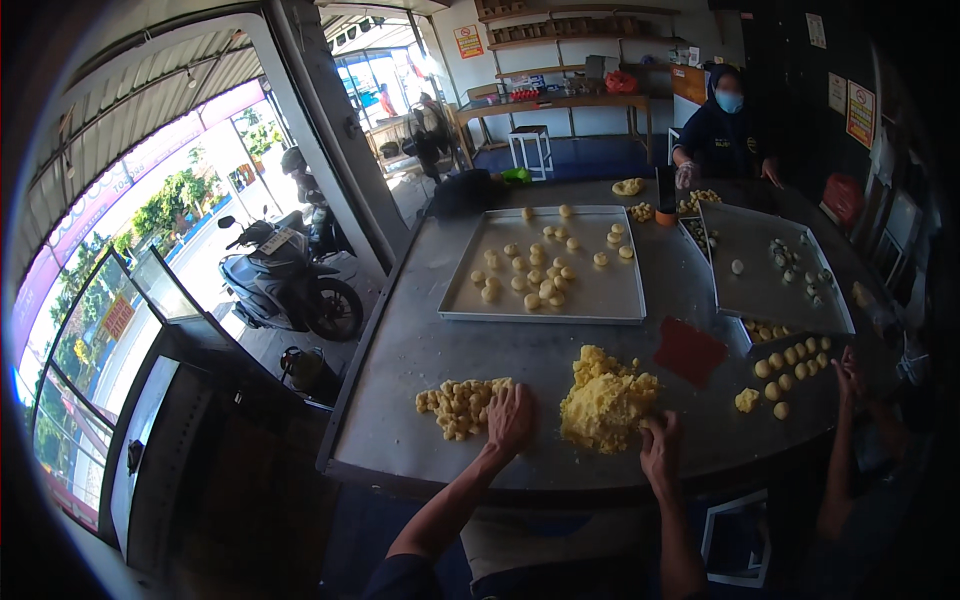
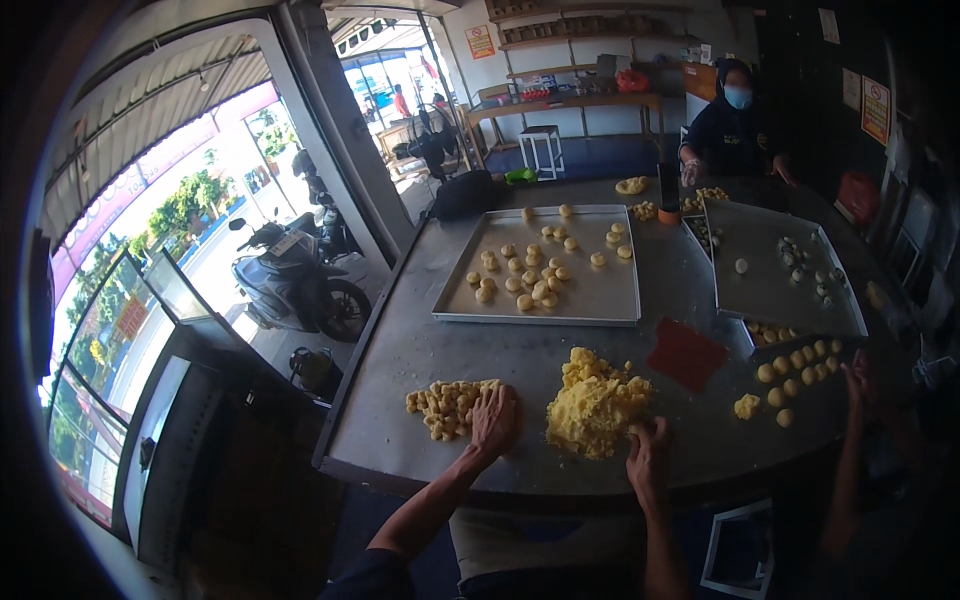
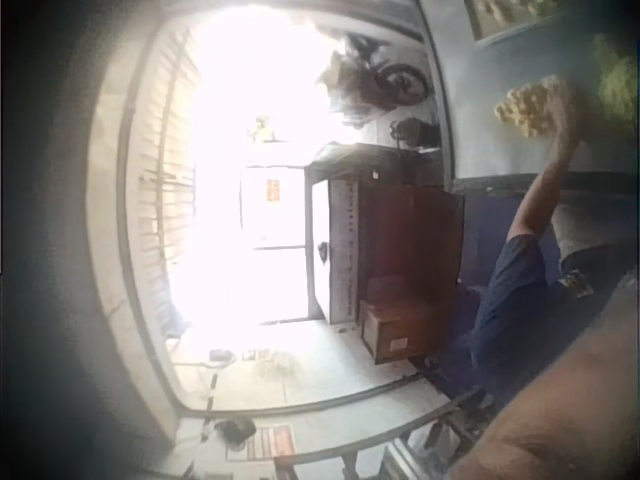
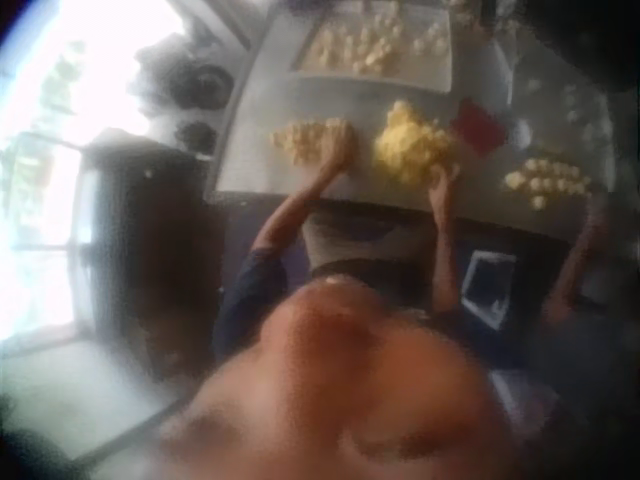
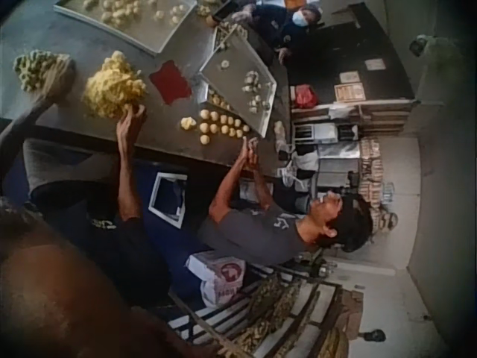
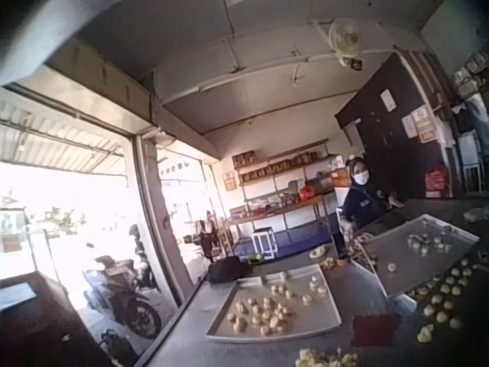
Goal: The person shapes portions of dough by hand, rolling them into spheres and placing them onto metal trays on a table.
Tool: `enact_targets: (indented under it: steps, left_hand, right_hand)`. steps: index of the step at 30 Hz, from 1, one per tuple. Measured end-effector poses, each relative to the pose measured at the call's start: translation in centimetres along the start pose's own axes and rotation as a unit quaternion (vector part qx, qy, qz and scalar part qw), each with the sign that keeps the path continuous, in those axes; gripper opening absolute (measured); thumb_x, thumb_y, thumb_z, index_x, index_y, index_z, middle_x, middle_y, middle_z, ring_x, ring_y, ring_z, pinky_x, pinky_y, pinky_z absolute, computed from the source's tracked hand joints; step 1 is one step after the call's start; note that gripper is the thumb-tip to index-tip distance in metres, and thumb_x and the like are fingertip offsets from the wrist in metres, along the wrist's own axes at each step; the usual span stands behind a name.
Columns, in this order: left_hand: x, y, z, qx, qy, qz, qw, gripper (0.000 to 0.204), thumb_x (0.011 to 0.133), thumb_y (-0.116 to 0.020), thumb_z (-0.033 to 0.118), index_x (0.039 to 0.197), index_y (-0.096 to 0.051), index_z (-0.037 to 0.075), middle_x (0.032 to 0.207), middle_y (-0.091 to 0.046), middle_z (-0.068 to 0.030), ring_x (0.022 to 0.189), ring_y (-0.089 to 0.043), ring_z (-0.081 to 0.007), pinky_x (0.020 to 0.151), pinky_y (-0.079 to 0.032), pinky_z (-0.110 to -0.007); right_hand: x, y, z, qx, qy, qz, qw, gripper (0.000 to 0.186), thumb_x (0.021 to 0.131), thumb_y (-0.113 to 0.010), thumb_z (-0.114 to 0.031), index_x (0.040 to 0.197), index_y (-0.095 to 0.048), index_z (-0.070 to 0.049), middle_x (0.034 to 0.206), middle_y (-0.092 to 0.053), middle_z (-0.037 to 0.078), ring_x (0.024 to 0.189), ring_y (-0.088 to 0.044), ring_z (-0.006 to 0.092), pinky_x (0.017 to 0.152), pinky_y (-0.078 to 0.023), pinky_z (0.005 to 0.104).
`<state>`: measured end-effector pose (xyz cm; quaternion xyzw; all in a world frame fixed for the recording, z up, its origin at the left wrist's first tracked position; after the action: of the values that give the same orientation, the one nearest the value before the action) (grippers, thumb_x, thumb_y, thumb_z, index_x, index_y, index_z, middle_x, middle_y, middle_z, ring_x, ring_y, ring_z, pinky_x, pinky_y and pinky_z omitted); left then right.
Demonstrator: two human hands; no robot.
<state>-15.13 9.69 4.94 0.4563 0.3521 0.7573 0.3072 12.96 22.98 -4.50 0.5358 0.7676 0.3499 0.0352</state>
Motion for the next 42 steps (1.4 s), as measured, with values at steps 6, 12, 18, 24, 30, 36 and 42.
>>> enact_targets:
  steps: [6,12,18,24,30,36,42]
  left_hand:
    - [-1.9,0.0,-2.7,-0.026,-0.015,-0.053,0.998,0.026,0.090,-0.053,0.024,0.110,-0.055,0.008,0.105,-0.056,-0.0144,0.106,-0.050,-0.0363,0.086,-0.037,-0.051]
    - [-7.9,4.1,1.0,-0.105,0.019,-0.312,0.944,0.032,0.092,-0.064,0.025,0.119,-0.058,0.010,0.116,-0.057,-0.0177,0.101,-0.059,-0.0364,0.085,-0.049,-0.046]
    - [4.0,8.2,-0.8,-0.246,0.027,0.055,0.967,0.034,0.086,-0.059,0.004,0.120,-0.057,0.006,0.126,-0.055,-0.0191,0.101,-0.061,-0.0319,0.088,-0.052,-0.040]
    - [2.0,-2.7,-5.4,0.088,-0.074,-0.114,0.987,0.030,0.083,-0.062,0.014,0.112,-0.061,0.005,0.116,-0.058,-0.0157,0.115,-0.055,-0.0301,0.087,-0.051,-0.041]
    - [0.8,-1.2,-6.6,-0.028,0.033,-0.136,0.990,0.020,0.085,-0.064,0.021,0.094,-0.066,0.004,0.109,-0.060,-0.0148,0.099,-0.062,-0.0340,0.076,-0.053,-0.045]
    - [0.6,1.0,-9.3,0.019,0.066,-0.155,0.986,0.022,0.087,-0.064,0.022,0.096,-0.066,0.002,0.095,-0.067,-0.0180,0.081,-0.067,-0.0359,0.068,-0.054,-0.045]
    - [2.4,7.0,-9.8,-0.208,0.126,0.066,0.968,0.022,0.091,-0.059,0.018,0.100,-0.066,-0.002,0.083,-0.070,-0.0167,0.073,-0.069,-0.0275,0.067,-0.055,-0.037]
  right_hand:
    - [-1.9,3.0,-8.6,-0.206,0.080,0.022,0.975,0.035,0.090,-0.060,-0.003,0.125,-0.059,0.000,0.122,-0.054,0.025,0.111,-0.055,0.0419,0.093,-0.046,0.0469]
    - [-1.7,2.8,-8.3,-0.134,0.055,-0.053,0.988,0.037,0.086,-0.061,0.001,0.123,-0.060,-0.001,0.112,-0.058,0.027,0.106,-0.056,0.0457,0.092,-0.047,0.0485]
    - [0.2,2.4,-7.6,-0.154,0.042,-0.008,0.987,0.041,0.085,-0.059,0.004,0.126,-0.059,-0.002,0.130,-0.052,0.026,0.117,-0.052,0.0449,0.098,-0.045,0.0468]
    - [-2.4,0.9,-8.1,-0.191,0.088,-0.024,0.977,0.042,0.087,-0.059,0.002,0.129,-0.059,-0.001,0.128,-0.056,0.024,0.117,-0.054,0.0425,0.098,-0.046,0.0446]
    - [-0.1,1.9,-8.1,-0.128,0.069,-0.050,0.988,0.029,0.081,-0.065,0.004,0.109,-0.069,0.000,0.112,-0.064,0.020,0.111,-0.057,0.0408,0.095,-0.047,0.0451]
    - [1.4,1.9,-8.2,-0.176,0.074,-0.097,0.977,0.027,0.080,-0.064,0.003,0.107,-0.069,0.002,0.123,-0.055,0.026,0.114,-0.054,0.0424,0.100,-0.044,0.0480]
    - [-3.1,1.2,-5.2,-0.251,0.089,-0.042,0.963,0.033,0.091,-0.056,-0.001,0.123,-0.061,0.002,0.136,-0.048,0.028,0.127,-0.045,0.0456,0.110,-0.037,0.0491]
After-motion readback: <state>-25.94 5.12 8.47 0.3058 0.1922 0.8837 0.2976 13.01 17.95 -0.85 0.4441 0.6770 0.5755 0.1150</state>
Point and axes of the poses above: each hand's wrist, its own x-axis towards the middle knuckle, its own y-axis out of the back of the hand, z = x × y, the point moved 9 cm from there along x, towards the middle knuckle
